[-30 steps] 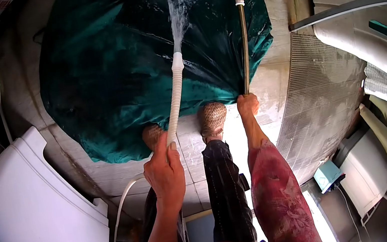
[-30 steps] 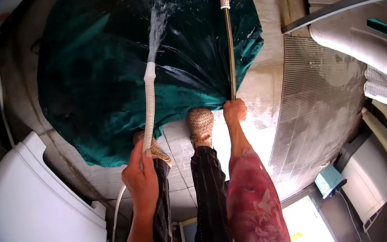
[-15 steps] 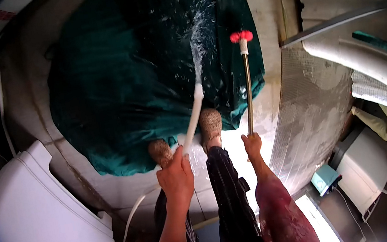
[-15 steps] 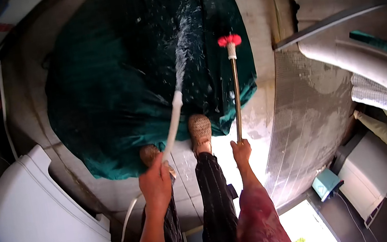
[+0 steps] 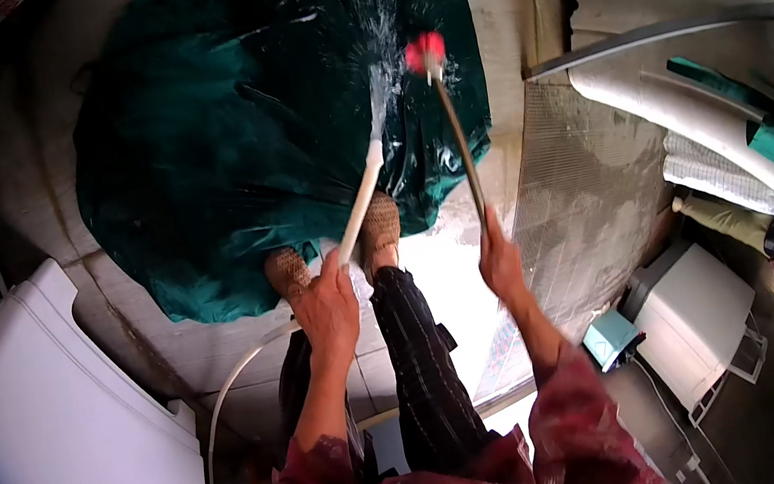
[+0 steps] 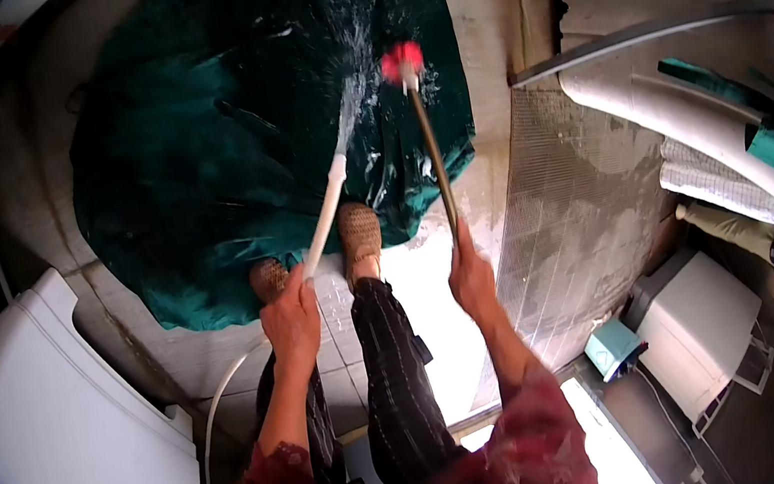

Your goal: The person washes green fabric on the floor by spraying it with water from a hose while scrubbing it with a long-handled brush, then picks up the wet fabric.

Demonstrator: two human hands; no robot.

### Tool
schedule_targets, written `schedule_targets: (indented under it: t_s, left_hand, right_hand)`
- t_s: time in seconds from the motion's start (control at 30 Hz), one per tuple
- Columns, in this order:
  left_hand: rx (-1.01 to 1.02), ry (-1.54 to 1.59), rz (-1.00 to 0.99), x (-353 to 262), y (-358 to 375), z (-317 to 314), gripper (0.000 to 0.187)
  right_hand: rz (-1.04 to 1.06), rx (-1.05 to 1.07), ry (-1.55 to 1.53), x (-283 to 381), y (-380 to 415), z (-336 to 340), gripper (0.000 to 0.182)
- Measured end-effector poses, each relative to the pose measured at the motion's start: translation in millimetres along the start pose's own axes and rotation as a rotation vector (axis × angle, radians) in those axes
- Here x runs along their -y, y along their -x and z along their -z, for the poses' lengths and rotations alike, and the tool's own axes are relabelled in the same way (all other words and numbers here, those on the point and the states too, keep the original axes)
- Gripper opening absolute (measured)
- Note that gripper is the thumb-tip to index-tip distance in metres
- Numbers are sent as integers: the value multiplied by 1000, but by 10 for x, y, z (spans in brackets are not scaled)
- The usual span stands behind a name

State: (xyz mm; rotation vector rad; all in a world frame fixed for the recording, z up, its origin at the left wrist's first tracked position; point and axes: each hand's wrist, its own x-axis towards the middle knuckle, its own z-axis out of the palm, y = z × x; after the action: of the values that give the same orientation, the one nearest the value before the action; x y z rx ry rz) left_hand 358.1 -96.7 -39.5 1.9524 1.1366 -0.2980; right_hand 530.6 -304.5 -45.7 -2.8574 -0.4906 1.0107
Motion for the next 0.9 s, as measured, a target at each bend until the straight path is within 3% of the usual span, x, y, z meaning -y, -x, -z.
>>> schedule_targets:
  t_s: [0.03,0.13,0.23,0.3,0.37,0.47,0.57,0.6,0.63,0.7,0.77,0.9]
  left_hand:
    - [26,-6,5,-7,11,23,24]
    - [-27,-45,25,1,-112,66,25]
    - [-83,-43,33,-77,-166,118,26]
    - [-111,-22,30,-125,-169,98,27]
    - [-53,67,58,-194,-152,100,27]
    - [-30,32,25,-149,-128,49,26]
    - [26,16,20,-63,-99,-4,25]
    - [33,6,16,-53,-120,-18,25]
    - [46,9,18,-67,-113,-22,25]
    - [52,16,9,-111,-98,-67,24]
    - [11,-66,-65,-107,-77,-88,24]
    - [70,-55,-40,-159,-88,-142,24]
  right_hand:
    - [178,-170,-70,117,-503,52,50]
    - [170,-260,-64,593,-1792,490,40]
    - [140,-209,-40,643,-1517,821,41]
    - [275,-238,-119,286,-778,660,43]
    - [-90,93,-51,315,186,570,47]
    - [28,175,-33,26,1135,36,57]
    - [-13,129,-149,154,953,-225,56]
    - [86,-28,-193,193,597,-332,55]
    - [-19,48,-176,387,174,-161,54]
    - [95,-155,-141,490,-679,-57,50]
    - [238,-244,-295,413,-1283,129,48]
    - [9,-67,-246,320,-6,323,50]
